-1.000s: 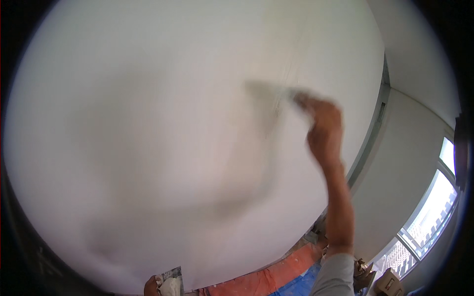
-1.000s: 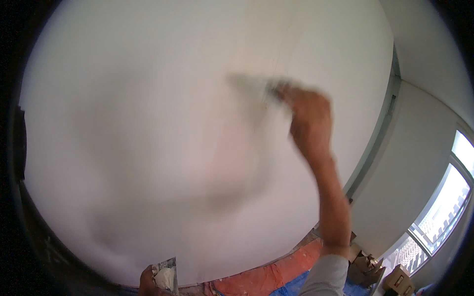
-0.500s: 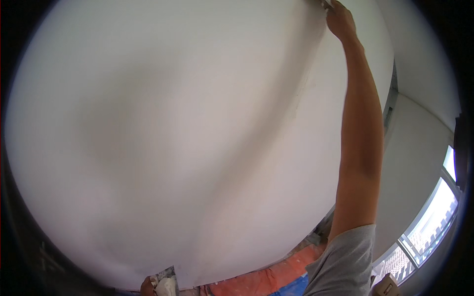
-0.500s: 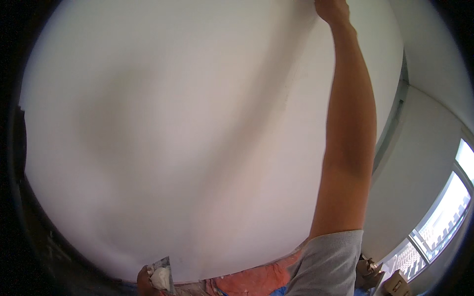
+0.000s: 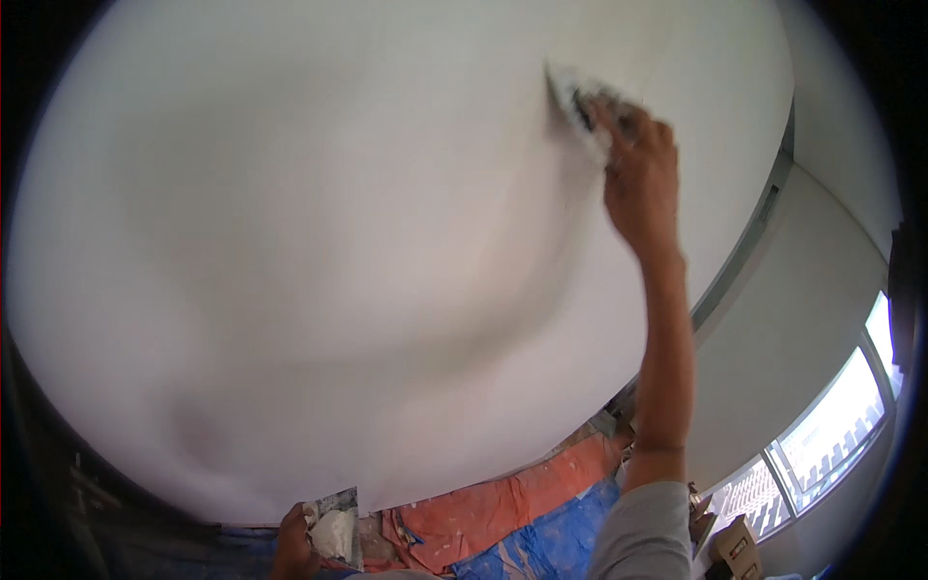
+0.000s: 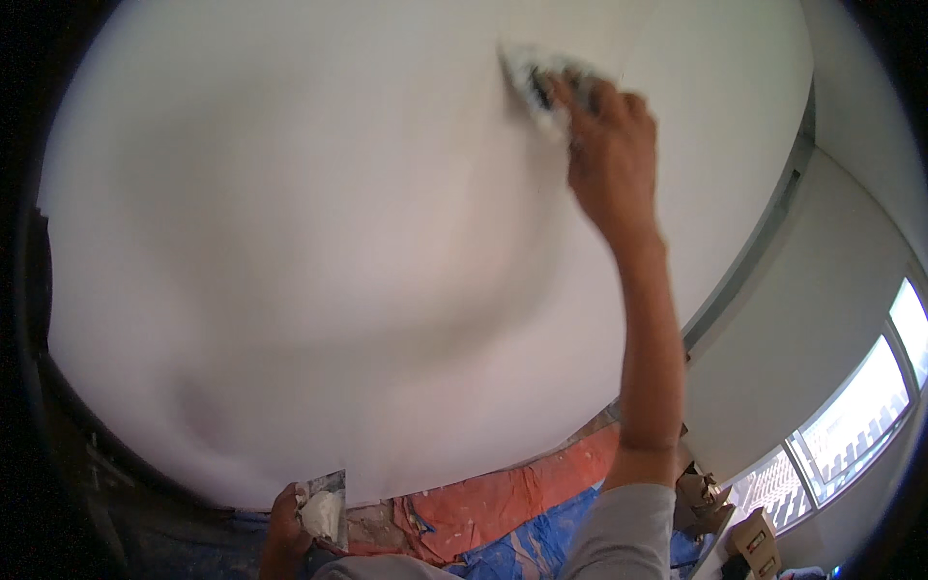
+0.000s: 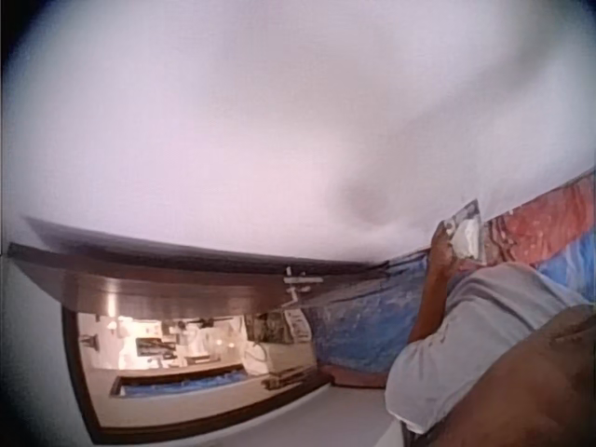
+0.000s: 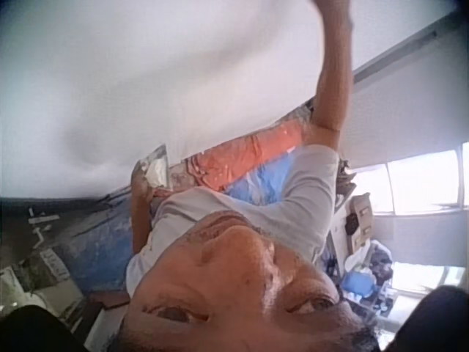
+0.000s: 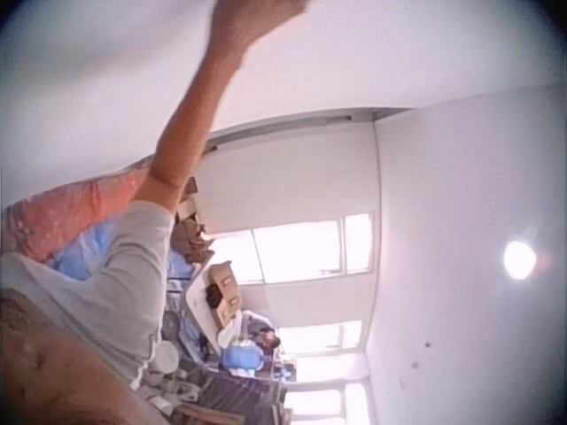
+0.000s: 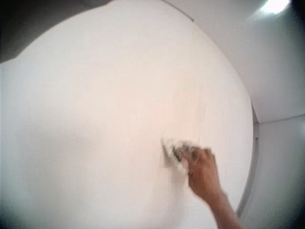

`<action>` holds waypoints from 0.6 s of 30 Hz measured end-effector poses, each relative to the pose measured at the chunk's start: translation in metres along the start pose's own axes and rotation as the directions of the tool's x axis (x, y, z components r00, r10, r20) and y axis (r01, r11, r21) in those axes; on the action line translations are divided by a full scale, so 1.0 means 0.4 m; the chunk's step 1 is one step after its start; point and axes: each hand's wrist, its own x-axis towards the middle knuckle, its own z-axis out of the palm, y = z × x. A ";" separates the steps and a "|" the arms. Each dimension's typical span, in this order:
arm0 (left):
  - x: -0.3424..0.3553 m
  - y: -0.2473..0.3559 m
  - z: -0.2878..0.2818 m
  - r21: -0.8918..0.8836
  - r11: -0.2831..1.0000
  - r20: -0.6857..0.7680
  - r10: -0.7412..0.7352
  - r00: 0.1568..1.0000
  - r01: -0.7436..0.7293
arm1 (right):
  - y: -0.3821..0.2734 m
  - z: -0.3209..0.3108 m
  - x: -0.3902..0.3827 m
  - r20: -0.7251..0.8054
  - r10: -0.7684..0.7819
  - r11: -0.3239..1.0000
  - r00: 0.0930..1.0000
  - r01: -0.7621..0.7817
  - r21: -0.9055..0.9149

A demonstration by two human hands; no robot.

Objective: Using a putty knife and trowel to apply and smooth plaster or putty onto a wall surface.

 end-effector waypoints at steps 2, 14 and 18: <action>-0.003 -0.047 -0.003 -0.074 0.992 0.015 -0.101 0.995 0.102 | -0.095 0.026 -0.071 0.007 -0.015 0.997 1.000 0.014 0.074; 0.025 -0.022 0.002 -0.313 0.904 0.044 -0.293 0.955 0.292 | -0.220 -0.053 -0.417 0.300 -0.148 0.959 0.942 0.063 0.275; -0.046 -0.241 0.023 -0.753 0.453 0.171 -0.565 0.807 0.477 | 0.000 -0.098 -0.195 0.105 -0.005 0.996 0.994 -0.004 0.090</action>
